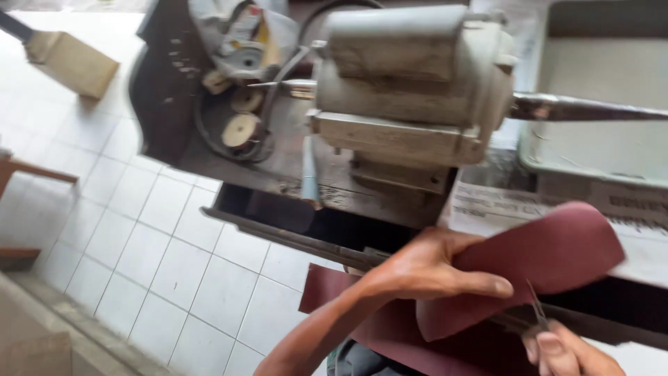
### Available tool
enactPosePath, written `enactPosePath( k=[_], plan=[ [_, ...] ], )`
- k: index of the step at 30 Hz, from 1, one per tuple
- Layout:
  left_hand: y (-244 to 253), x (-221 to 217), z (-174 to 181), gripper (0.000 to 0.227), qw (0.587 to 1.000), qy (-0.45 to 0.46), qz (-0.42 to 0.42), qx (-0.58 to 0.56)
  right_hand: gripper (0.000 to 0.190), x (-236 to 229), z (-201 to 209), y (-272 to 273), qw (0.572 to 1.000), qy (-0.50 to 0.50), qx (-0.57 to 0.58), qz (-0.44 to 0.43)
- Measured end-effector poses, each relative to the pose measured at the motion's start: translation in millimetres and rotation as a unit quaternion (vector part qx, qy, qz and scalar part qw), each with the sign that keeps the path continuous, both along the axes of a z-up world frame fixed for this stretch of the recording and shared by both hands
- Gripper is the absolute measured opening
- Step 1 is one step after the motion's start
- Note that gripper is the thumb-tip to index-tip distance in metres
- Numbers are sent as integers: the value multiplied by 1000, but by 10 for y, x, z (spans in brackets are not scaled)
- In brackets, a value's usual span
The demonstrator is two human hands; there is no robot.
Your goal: The person uses scissors to cut a sheet of red sandpaper into smaller pieces. They then remove a small disc from a bench grinder and continue cutting the sandpaper into a curved shape.
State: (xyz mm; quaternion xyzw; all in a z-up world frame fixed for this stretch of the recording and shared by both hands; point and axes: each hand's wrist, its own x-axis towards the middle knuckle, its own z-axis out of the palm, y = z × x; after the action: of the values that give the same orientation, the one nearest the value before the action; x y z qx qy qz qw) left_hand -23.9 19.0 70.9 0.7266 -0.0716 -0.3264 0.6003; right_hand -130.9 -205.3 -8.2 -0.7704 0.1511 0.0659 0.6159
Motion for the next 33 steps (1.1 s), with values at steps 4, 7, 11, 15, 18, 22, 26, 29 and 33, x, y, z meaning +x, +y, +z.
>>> enactPosePath(
  k=[4,7,11,15,18,22,26,29,33],
  plan=[
    [-127,213,75,37,997,65,32,-34,58,183,-223,-289,997,-27,-49,62],
    [-198,310,224,22,996,79,41,8,62,259,-268,-389,991,-27,99,83],
    [-206,325,221,19,999,4,42,19,62,290,-351,-535,967,-23,217,135],
    [-221,296,218,17,999,-3,45,-10,66,303,-301,-583,965,2,215,152],
    [-247,261,236,19,998,24,51,-17,70,308,-284,-567,968,-6,194,160],
    [-277,206,234,20,998,15,51,-44,65,316,-241,-514,964,-46,192,176],
    [-297,200,181,17,999,11,46,-16,62,305,-274,-487,957,-77,213,183],
    [-305,203,143,15,999,-3,43,-30,63,272,-353,-517,958,-53,223,175],
    [-327,229,124,14,998,3,52,-29,63,260,-248,-416,971,-48,191,132]
  ],
)
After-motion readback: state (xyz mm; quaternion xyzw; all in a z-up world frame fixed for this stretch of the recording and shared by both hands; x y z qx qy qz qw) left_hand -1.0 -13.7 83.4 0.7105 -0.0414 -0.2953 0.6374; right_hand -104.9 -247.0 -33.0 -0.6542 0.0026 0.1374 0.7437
